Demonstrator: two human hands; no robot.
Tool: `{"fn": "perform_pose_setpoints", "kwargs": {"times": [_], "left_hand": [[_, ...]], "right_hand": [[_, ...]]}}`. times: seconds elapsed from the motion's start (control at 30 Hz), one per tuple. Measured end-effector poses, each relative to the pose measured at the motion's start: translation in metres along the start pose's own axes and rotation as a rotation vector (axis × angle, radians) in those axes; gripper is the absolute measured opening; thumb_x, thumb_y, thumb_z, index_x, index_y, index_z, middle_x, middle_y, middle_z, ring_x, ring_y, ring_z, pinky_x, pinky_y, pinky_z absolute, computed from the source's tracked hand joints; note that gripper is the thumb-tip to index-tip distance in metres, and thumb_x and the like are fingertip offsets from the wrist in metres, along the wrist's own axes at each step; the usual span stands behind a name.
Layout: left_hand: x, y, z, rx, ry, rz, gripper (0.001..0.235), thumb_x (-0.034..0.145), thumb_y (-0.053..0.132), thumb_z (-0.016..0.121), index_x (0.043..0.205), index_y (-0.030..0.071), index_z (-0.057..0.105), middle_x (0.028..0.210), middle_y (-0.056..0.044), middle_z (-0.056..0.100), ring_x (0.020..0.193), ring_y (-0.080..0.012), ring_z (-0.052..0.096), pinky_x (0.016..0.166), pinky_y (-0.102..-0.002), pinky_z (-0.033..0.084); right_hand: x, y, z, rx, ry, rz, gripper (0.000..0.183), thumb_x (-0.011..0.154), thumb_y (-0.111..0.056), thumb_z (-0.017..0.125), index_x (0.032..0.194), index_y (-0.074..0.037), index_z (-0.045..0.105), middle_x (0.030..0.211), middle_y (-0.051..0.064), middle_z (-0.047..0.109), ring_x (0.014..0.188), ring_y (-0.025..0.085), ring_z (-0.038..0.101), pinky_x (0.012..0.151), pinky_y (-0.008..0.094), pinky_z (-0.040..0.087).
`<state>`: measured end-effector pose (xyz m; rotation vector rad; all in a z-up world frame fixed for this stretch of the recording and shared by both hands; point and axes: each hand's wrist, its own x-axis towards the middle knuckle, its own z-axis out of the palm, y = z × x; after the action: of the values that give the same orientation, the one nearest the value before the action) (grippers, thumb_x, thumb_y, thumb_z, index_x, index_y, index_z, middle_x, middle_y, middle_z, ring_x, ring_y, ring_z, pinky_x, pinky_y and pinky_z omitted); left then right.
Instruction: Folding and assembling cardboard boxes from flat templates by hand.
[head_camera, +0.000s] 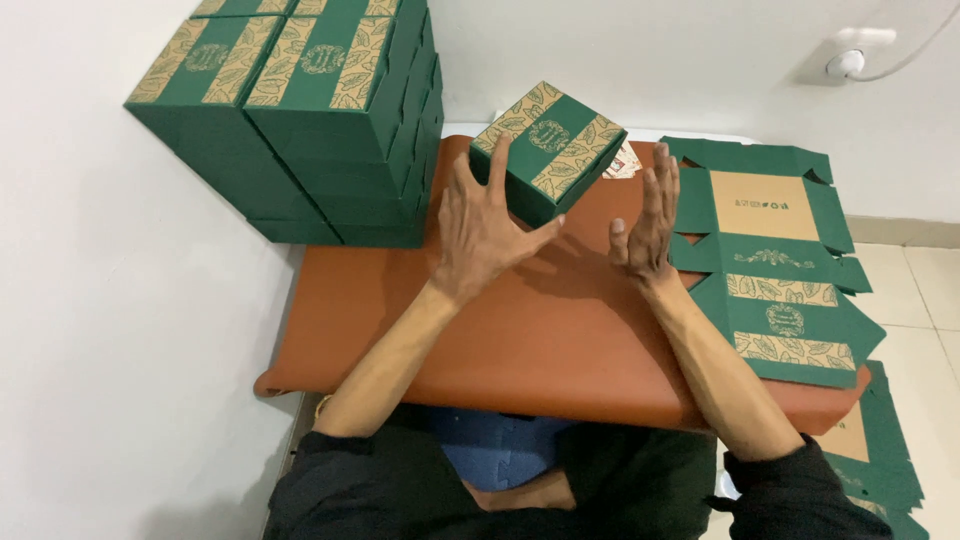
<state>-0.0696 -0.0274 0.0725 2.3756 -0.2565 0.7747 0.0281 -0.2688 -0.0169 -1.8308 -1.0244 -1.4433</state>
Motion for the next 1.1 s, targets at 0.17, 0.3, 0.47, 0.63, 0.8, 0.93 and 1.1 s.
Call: {"fn": "perform_pose_setpoints", "kwargs": {"times": [0.17,0.3,0.47,0.63,0.8,0.93,1.1], "left_hand": [[-0.024,0.038,-0.092,0.197,0.058,0.048,0.121,0.077,0.074,0.088,0.165,0.009,0.036,0.135,-0.040,0.047,0.107,-0.0566,0.064,0.081,-0.063,0.057],[-0.014,0.038,-0.182,0.331,0.183,0.053,0.111,0.092,0.074,0.084,0.166,0.011,0.031,0.136,-0.029,0.050,0.101,-0.0332,0.070,0.075,-0.046,0.064],[0.044,-0.056,-0.225,0.711,0.414,-0.009,0.101,0.103,0.068,0.103,0.157,0.012,0.039,0.121,-0.023,0.057,0.105,-0.0379,0.066,0.082,-0.051,0.062],[0.090,-0.130,-0.223,0.692,0.350,-0.100,0.102,0.105,0.069,0.102,0.153,0.007,0.037,0.116,-0.027,0.059,0.101,-0.0424,0.063,0.080,-0.055,0.057],[0.129,-0.154,-0.215,0.795,0.316,-0.152,0.093,0.101,0.070,0.108,0.135,-0.007,0.067,0.124,-0.026,0.036,0.100,-0.0464,0.061,0.055,-0.066,0.065],[0.173,-0.222,-0.205,0.796,0.332,-0.113,0.094,0.098,0.074,0.116,0.117,-0.007,0.073,0.147,-0.034,0.030,0.107,-0.0553,0.067,0.080,-0.059,0.070],[0.192,-0.218,-0.204,0.688,0.287,0.065,0.072,0.096,0.051,0.111,0.117,-0.008,0.077,0.104,-0.024,0.079,0.090,-0.0376,0.077,0.085,-0.047,0.065]], "right_hand": [[-0.003,-0.007,-0.003,0.012,-0.082,0.022,0.066,0.116,-0.035,0.041,0.172,-0.006,0.020,0.177,0.023,0.021,0.165,0.042,0.023,0.137,0.064,0.019],[0.006,-0.021,-0.010,-0.013,-0.240,0.104,0.076,0.110,-0.021,0.061,0.172,-0.011,0.020,0.176,0.023,0.028,0.166,0.040,0.031,0.141,0.058,0.023],[0.005,-0.025,-0.003,-0.016,-0.423,0.143,0.071,0.109,-0.021,0.066,0.168,-0.005,0.030,0.175,0.023,0.034,0.163,0.034,0.035,0.139,0.053,0.023],[0.012,-0.031,-0.006,0.050,-0.458,0.141,0.069,0.108,-0.020,0.068,0.165,-0.004,0.033,0.171,0.024,0.039,0.161,0.036,0.039,0.138,0.052,0.026],[0.010,-0.030,-0.006,0.029,-0.444,0.157,0.074,0.105,-0.018,0.072,0.166,-0.007,0.033,0.172,0.022,0.039,0.160,0.035,0.040,0.136,0.052,0.030],[0.013,-0.029,-0.006,0.006,-0.477,0.179,0.071,0.105,-0.019,0.070,0.166,-0.008,0.035,0.173,0.022,0.037,0.161,0.035,0.038,0.136,0.052,0.029],[0.015,-0.031,-0.006,-0.002,-0.540,0.222,0.070,0.105,-0.020,0.067,0.166,-0.005,0.036,0.173,0.024,0.035,0.161,0.036,0.038,0.135,0.052,0.027]]}}
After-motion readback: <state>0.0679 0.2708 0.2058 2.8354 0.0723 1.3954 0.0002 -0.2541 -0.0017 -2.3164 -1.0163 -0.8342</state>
